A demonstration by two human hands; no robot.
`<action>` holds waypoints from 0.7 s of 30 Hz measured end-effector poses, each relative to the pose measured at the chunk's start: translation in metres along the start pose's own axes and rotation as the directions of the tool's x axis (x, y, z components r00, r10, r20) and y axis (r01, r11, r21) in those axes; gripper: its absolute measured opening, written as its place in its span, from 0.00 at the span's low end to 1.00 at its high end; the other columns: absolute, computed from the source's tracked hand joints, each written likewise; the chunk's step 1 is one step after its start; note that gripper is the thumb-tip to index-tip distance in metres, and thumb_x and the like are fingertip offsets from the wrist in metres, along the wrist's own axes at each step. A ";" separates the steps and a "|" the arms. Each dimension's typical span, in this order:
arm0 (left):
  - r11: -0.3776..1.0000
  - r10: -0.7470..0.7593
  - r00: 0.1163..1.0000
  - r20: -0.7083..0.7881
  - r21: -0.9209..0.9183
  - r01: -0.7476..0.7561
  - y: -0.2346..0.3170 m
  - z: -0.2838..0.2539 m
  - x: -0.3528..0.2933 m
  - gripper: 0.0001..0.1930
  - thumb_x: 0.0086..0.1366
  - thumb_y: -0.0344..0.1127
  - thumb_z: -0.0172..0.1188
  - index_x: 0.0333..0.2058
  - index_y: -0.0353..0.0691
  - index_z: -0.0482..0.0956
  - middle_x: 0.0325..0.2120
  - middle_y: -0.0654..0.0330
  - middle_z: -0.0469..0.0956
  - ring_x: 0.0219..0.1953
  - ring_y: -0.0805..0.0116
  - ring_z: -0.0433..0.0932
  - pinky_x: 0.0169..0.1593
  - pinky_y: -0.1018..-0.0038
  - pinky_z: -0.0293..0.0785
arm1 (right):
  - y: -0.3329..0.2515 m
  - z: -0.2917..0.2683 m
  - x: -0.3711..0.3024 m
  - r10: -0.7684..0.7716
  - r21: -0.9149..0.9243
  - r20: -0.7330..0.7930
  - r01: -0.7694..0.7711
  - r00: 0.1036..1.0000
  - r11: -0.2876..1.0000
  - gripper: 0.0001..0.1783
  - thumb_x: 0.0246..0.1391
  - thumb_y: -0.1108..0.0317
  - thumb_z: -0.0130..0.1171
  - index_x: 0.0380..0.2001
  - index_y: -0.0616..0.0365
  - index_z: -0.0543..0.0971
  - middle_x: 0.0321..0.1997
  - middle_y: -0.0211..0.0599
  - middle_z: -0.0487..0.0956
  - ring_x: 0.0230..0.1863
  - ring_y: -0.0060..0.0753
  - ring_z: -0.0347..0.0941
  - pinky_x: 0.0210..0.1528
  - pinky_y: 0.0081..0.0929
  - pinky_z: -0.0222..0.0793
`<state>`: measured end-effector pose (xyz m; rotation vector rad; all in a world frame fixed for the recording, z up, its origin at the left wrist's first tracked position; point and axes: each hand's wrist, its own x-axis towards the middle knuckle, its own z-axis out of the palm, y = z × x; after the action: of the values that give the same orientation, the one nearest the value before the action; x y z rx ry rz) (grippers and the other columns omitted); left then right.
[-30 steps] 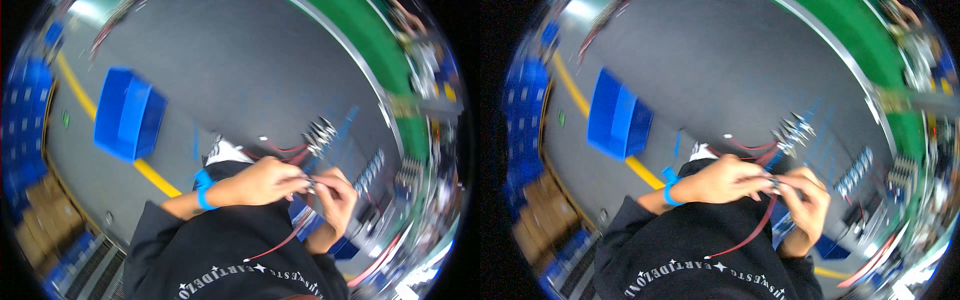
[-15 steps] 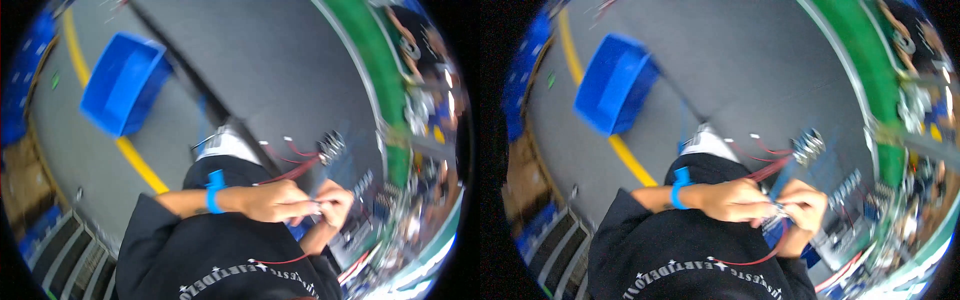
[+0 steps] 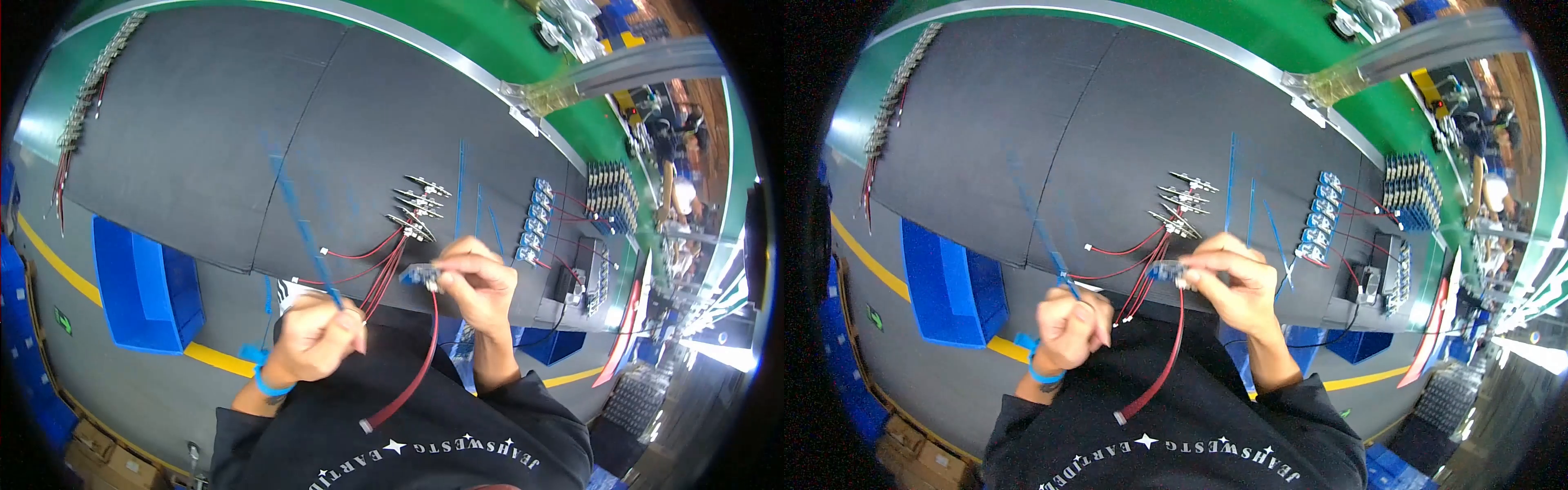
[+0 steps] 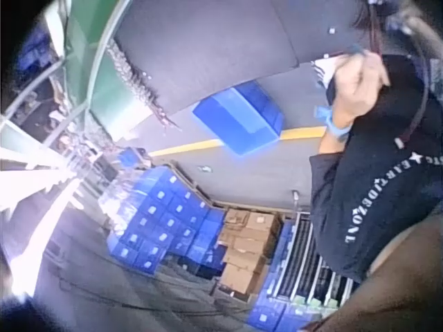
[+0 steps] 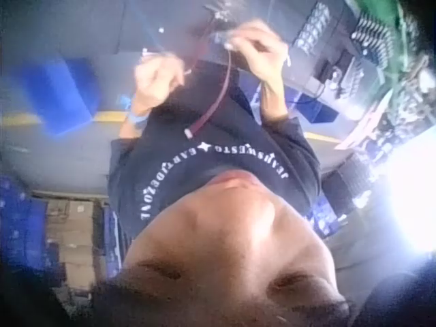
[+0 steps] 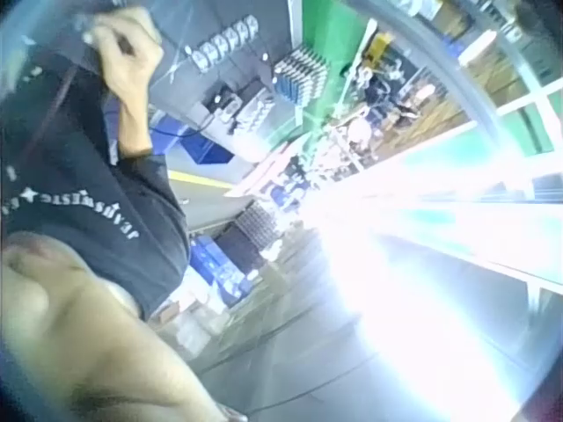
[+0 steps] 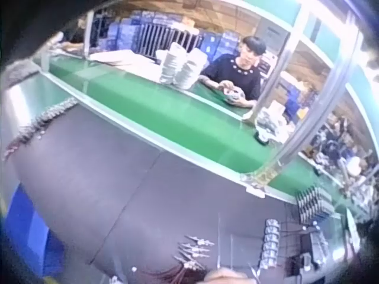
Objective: The person assembles circuit board components with wiring by hand, organizing them into a stack on an assembly line table.
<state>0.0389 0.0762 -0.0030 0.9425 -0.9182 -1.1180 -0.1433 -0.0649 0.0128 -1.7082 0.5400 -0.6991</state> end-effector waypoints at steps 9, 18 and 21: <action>0.542 0.022 0.985 0.170 0.826 -0.155 0.013 0.010 0.042 0.18 0.57 0.33 0.62 0.14 0.40 0.65 0.08 0.58 0.64 0.11 0.59 0.67 0.16 0.67 0.60 | 0.001 0.015 0.011 -0.107 -0.156 -0.166 0.081 0.980 0.984 0.25 0.40 0.73 0.69 0.46 0.64 0.76 0.40 0.38 0.77 0.37 0.31 0.72 0.38 0.27 0.66; 0.284 0.186 0.983 -0.002 0.957 -0.052 -0.005 0.030 0.052 0.14 0.47 0.39 0.70 0.24 0.39 0.75 0.23 0.60 0.72 0.27 0.62 0.69 0.29 0.68 0.65 | 0.024 -0.026 0.013 -0.034 -0.478 -0.522 -0.259 0.852 0.839 0.11 0.48 0.76 0.63 0.37 0.65 0.78 0.24 0.37 0.77 0.21 0.27 0.73 0.25 0.23 0.69; 0.220 0.142 0.989 -0.043 0.975 0.011 -0.010 0.033 0.051 0.19 0.47 0.43 0.69 0.33 0.39 0.74 0.32 0.61 0.71 0.37 0.60 0.69 0.40 0.65 0.62 | 0.020 -0.037 0.020 -0.148 -0.683 -0.515 -0.301 0.844 0.665 0.11 0.47 0.76 0.63 0.36 0.65 0.78 0.30 0.42 0.75 0.31 0.36 0.73 0.33 0.26 0.69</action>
<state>0.0144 0.0199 0.0048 1.9739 -1.5950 -0.2092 -0.1544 -0.1088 0.0024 -2.2225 1.4680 -0.9804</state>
